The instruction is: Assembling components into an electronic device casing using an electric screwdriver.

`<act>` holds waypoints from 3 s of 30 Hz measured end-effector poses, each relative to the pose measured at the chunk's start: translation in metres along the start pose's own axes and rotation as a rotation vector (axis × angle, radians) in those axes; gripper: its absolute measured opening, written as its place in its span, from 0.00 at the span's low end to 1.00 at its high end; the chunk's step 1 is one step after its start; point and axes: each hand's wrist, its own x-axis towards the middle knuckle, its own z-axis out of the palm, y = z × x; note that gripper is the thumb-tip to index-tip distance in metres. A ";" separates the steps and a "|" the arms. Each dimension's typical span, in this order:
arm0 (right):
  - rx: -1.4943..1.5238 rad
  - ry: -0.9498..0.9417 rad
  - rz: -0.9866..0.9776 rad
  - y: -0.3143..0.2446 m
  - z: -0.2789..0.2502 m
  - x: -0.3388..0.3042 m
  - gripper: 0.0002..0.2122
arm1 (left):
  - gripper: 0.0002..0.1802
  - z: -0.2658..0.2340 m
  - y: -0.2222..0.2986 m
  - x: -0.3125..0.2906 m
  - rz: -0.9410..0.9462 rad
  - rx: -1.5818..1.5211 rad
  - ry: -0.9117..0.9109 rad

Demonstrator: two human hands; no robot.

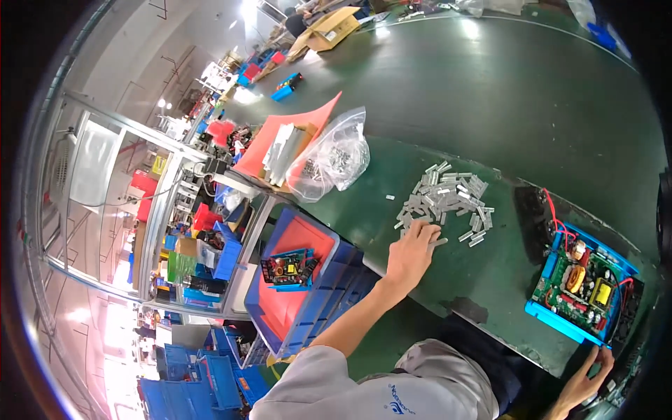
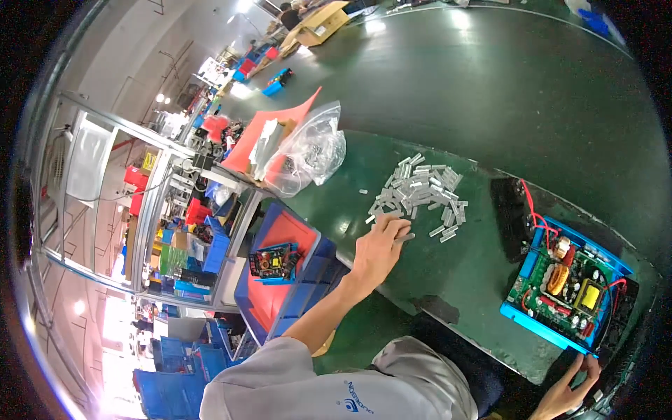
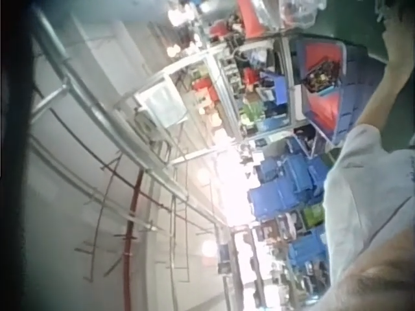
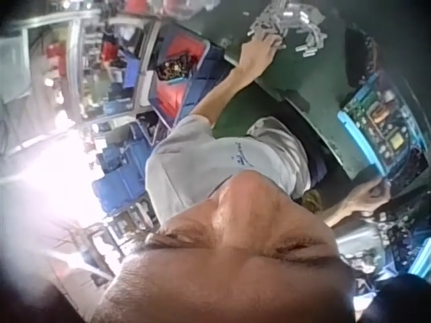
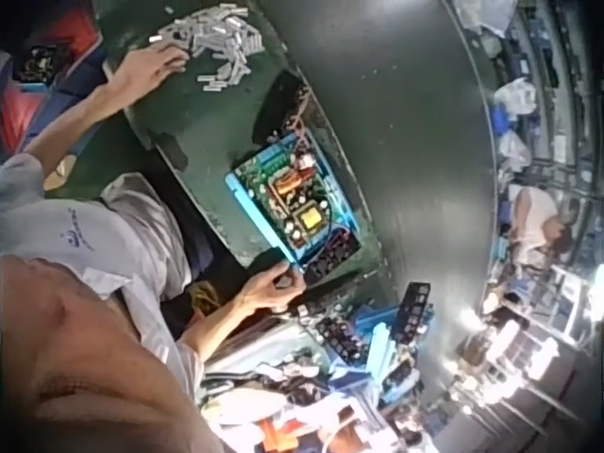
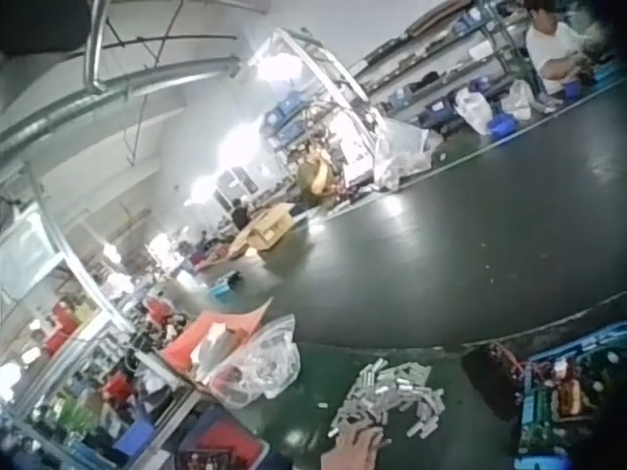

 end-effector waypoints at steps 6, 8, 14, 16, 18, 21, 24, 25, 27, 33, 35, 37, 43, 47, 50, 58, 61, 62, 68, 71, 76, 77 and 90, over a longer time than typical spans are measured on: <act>0.132 -0.073 -0.045 -0.041 -0.006 -0.009 0.08 | 0.05 -0.019 0.049 0.001 -0.137 -0.499 -0.019; 0.155 -0.160 -0.121 -0.070 -0.002 -0.018 0.07 | 0.06 -0.020 0.083 -0.002 -0.078 -0.699 -0.028; 0.538 -0.337 -0.018 -0.135 0.016 -0.023 0.09 | 0.18 0.003 0.174 -0.040 0.060 -1.266 -0.622; 0.538 -0.354 -0.081 -0.126 0.014 -0.018 0.10 | 0.17 0.015 0.186 -0.047 0.088 -1.358 -0.677; 0.586 -0.405 -0.120 -0.114 0.009 -0.015 0.10 | 0.15 0.020 0.193 -0.051 0.116 -1.426 -0.611; 0.611 -0.357 -0.005 -0.113 0.009 -0.026 0.10 | 0.12 0.024 0.197 -0.056 0.134 -1.375 -0.648; 0.693 -0.334 0.188 -0.121 0.006 -0.032 0.09 | 0.11 0.034 0.200 -0.065 0.071 -1.422 -0.589; 0.647 -0.325 0.069 -0.117 0.008 -0.031 0.08 | 0.09 0.025 0.201 -0.059 0.022 -1.438 -0.727; 0.590 -0.312 -0.047 -0.114 0.005 -0.032 0.08 | 0.12 0.027 0.200 -0.061 0.031 -1.432 -0.663; 0.668 -0.257 0.381 -0.116 -0.003 -0.032 0.07 | 0.28 0.009 0.189 -0.024 -0.020 -1.072 -0.488; 0.659 -0.310 0.417 -0.125 -0.002 -0.027 0.09 | 0.26 0.014 0.165 -0.026 -0.265 -1.393 -0.703; 0.673 -0.325 0.490 -0.131 -0.003 -0.022 0.06 | 0.33 0.006 0.173 -0.020 -0.283 -1.424 -0.621; 0.727 -0.278 0.400 -0.117 -0.007 -0.018 0.06 | 0.18 0.014 0.197 -0.015 -0.220 -1.518 -0.770; 0.740 -0.295 0.380 -0.115 -0.012 -0.017 0.08 | 0.16 0.016 0.205 -0.019 -0.211 -1.526 -0.801; 0.749 -0.290 0.369 -0.115 -0.013 -0.017 0.08 | 0.14 0.017 0.207 -0.020 -0.189 -1.449 -0.794; 0.443 -0.202 0.186 -0.104 -0.019 -0.016 0.07 | 0.12 0.016 0.210 -0.018 -0.168 -1.258 -0.811; -0.114 0.159 -0.073 -0.067 -0.042 0.004 0.12 | 0.09 0.025 0.203 -0.016 0.076 -1.150 -0.533; -0.290 0.248 -0.060 -0.055 -0.053 0.011 0.14 | 0.08 0.027 0.200 -0.010 0.164 -1.065 -0.468; -0.355 0.104 0.209 -0.023 -0.071 0.032 0.24 | 0.07 0.051 0.213 -0.001 0.445 -0.976 -0.300; -0.428 0.087 0.168 -0.026 -0.070 0.026 0.31 | 0.08 0.064 0.217 0.001 0.607 -0.907 -0.217; -0.144 -0.046 0.365 -0.044 -0.096 -0.052 0.28 | 0.07 0.064 0.229 -0.002 0.549 -0.821 -0.285; 0.176 -0.060 0.560 -0.048 -0.095 -0.069 0.26 | 0.07 0.066 0.232 -0.002 0.580 -0.820 -0.267; 0.797 -0.606 0.720 -0.072 -0.062 -0.135 0.29 | 0.09 0.069 0.242 -0.009 0.560 -0.630 -0.209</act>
